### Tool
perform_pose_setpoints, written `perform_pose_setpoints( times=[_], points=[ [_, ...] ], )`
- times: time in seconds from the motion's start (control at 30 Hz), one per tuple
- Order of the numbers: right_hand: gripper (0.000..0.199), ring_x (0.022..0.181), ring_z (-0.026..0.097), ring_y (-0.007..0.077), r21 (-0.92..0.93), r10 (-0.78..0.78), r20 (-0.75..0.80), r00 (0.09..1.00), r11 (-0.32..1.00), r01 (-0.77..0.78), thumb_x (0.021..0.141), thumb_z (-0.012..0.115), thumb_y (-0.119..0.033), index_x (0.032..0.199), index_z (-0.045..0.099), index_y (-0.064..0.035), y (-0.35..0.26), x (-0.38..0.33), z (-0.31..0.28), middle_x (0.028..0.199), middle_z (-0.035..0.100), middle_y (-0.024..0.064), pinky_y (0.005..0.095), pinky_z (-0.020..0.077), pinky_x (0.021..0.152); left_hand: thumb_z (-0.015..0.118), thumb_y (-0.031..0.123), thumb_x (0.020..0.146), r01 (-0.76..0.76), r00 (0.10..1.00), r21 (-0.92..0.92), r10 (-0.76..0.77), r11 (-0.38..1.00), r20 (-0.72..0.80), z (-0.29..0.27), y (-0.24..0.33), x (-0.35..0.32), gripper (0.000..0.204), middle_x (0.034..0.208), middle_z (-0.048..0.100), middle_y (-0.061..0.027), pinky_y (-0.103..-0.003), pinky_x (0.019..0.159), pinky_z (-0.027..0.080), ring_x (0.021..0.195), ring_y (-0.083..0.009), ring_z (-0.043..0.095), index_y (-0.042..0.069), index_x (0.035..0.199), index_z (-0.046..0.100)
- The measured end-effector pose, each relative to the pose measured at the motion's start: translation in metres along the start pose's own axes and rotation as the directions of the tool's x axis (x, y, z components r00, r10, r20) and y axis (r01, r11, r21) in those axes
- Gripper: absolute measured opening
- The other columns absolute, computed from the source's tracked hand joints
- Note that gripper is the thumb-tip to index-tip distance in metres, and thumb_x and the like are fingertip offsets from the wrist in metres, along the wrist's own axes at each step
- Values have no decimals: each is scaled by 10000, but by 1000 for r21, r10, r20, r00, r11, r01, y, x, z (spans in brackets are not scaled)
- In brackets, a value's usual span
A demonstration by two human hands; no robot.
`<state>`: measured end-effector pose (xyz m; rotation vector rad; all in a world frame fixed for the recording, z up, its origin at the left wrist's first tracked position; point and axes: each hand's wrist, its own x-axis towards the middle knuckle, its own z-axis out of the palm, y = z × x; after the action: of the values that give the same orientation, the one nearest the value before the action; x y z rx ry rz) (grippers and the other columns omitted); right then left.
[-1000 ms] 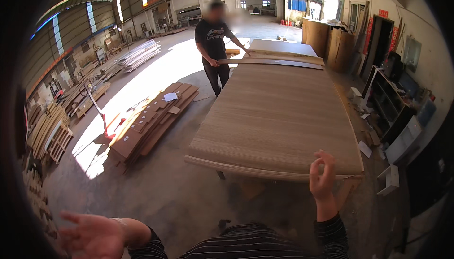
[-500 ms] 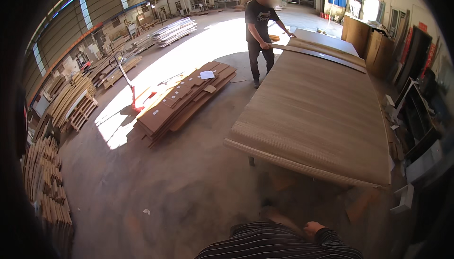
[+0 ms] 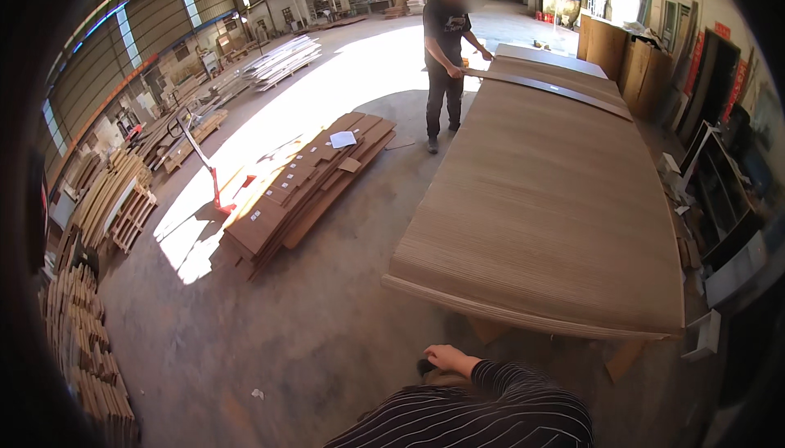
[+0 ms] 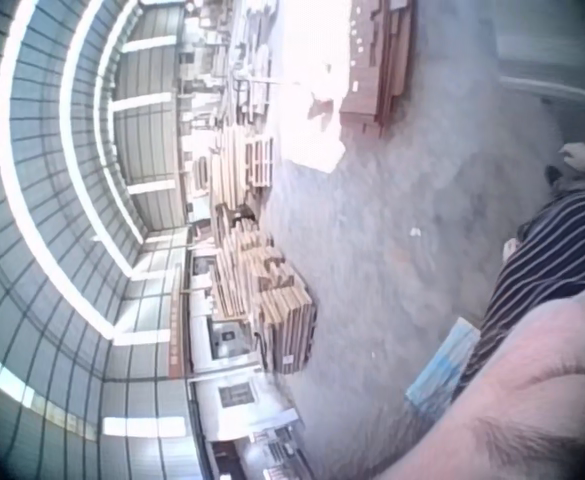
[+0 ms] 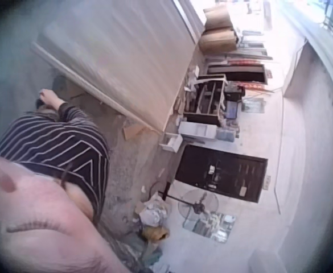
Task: The person lifts and stacks flat wooden panels on a large work surface in a warehouse. They repeatedly pick up panels from a pile and place them in an organized stack while another person works nearby.
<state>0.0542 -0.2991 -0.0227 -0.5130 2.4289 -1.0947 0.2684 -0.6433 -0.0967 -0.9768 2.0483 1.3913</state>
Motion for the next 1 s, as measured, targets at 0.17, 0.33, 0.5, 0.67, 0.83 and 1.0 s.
perform_pose_setpoints(
  times=[0.17,0.33,0.5,0.67,0.83,1.0],
  points=[
    [276,895,561,297,143,-113,-7,994,983,113,825,475,-187,1053,548,-51,-64,66,-19,950,600,133,369,444,774,558,247,816,-236,965,95,245,967,-95,-41,19,25,307,913,596,-101,-291,776,429,864,-195,554,-20,968,579],
    [281,903,571,292,43,-118,46,992,992,117,829,488,-198,1059,551,-50,-58,132,-41,970,602,140,356,450,787,521,172,798,-119,958,-364,10,924,-288,-56,115,8,229,787,583,-74,-265,617,426,694,-154,533,17,963,554],
    [283,900,577,287,-16,-144,199,969,989,150,823,496,-210,1043,563,-47,-83,171,-48,969,606,142,348,452,792,493,135,800,24,969,-594,-165,804,-185,-60,96,29,162,682,536,-38,-244,444,409,485,-115,471,45,933,515],
    [278,922,569,304,12,-67,254,965,998,66,809,481,-211,1019,590,-64,-79,186,-24,987,602,155,362,451,800,509,146,783,53,928,-629,-271,776,-257,-84,75,66,135,663,540,-42,-242,448,405,535,-133,535,24,821,556],
    [308,929,581,276,30,180,341,923,979,-202,804,523,-280,1020,600,-74,-62,196,9,966,618,138,341,449,808,504,221,825,119,960,-537,-235,835,-152,-134,103,147,194,765,569,-62,-273,482,438,608,-158,579,65,932,543],
    [285,896,593,276,-7,344,204,917,937,-350,770,531,-293,912,648,-74,-74,258,41,913,633,137,342,456,796,504,185,798,-58,977,-293,-7,954,-215,-202,101,246,163,666,559,-31,-246,490,413,568,-111,538,45,845,572]
  ],
)
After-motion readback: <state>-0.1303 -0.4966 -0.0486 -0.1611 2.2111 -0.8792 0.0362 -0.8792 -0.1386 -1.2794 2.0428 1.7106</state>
